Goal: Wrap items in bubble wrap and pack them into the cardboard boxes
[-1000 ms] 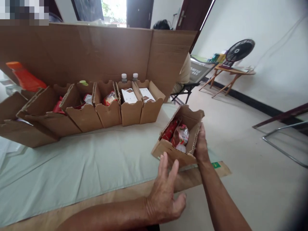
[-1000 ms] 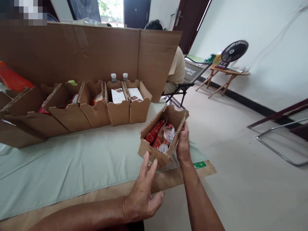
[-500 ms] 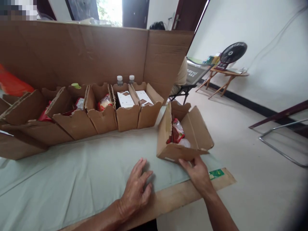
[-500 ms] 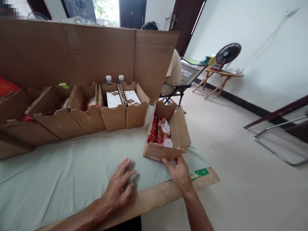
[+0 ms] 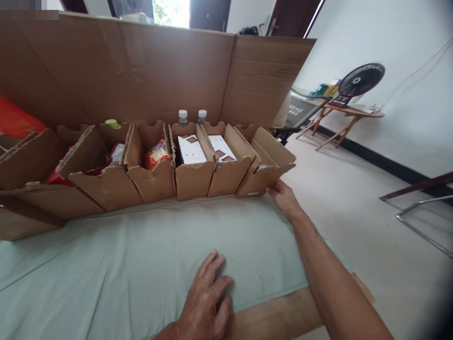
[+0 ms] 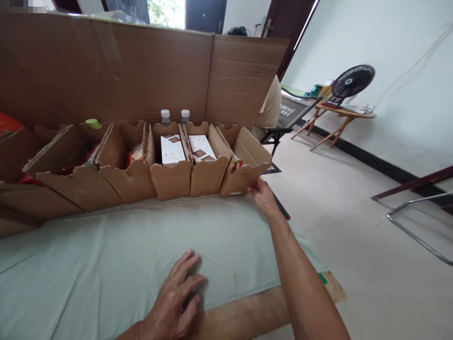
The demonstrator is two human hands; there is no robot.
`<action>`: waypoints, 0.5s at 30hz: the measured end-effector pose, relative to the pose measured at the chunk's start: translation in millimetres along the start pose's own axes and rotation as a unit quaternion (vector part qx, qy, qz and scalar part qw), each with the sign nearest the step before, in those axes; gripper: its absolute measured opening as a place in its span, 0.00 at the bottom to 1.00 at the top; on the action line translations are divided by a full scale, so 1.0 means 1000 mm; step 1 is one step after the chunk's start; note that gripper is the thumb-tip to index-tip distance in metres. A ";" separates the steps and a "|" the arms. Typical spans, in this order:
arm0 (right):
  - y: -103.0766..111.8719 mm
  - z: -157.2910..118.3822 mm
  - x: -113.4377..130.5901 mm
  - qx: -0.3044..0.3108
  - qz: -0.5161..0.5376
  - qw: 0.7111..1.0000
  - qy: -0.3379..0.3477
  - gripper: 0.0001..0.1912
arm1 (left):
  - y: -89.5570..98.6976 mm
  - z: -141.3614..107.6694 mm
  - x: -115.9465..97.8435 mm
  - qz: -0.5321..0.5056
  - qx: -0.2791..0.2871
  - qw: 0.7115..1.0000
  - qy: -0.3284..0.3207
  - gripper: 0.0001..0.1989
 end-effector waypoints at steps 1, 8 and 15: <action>0.000 -0.001 0.003 -0.017 -0.011 1.000 0.008 0.14 | -0.001 0.000 0.000 -0.002 -0.004 1.000 -0.001 0.25; -0.003 -0.051 0.082 -0.154 -0.054 0.979 0.123 0.22 | -0.001 0.003 -0.002 -0.022 0.004 1.000 0.018 0.24; -0.072 -0.039 0.157 0.078 -0.221 0.947 0.220 0.16 | -0.002 0.002 0.001 -0.049 -0.043 0.997 0.039 0.23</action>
Point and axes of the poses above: each hand's wrist, its own z-axis towards the middle knuckle, its own y-axis out of the back of the hand, x = y × z, the point moved 1 cm from there along z, towards the middle knuckle, and after that the axes turned 13 degrees about -x, right-handed, at the moved point
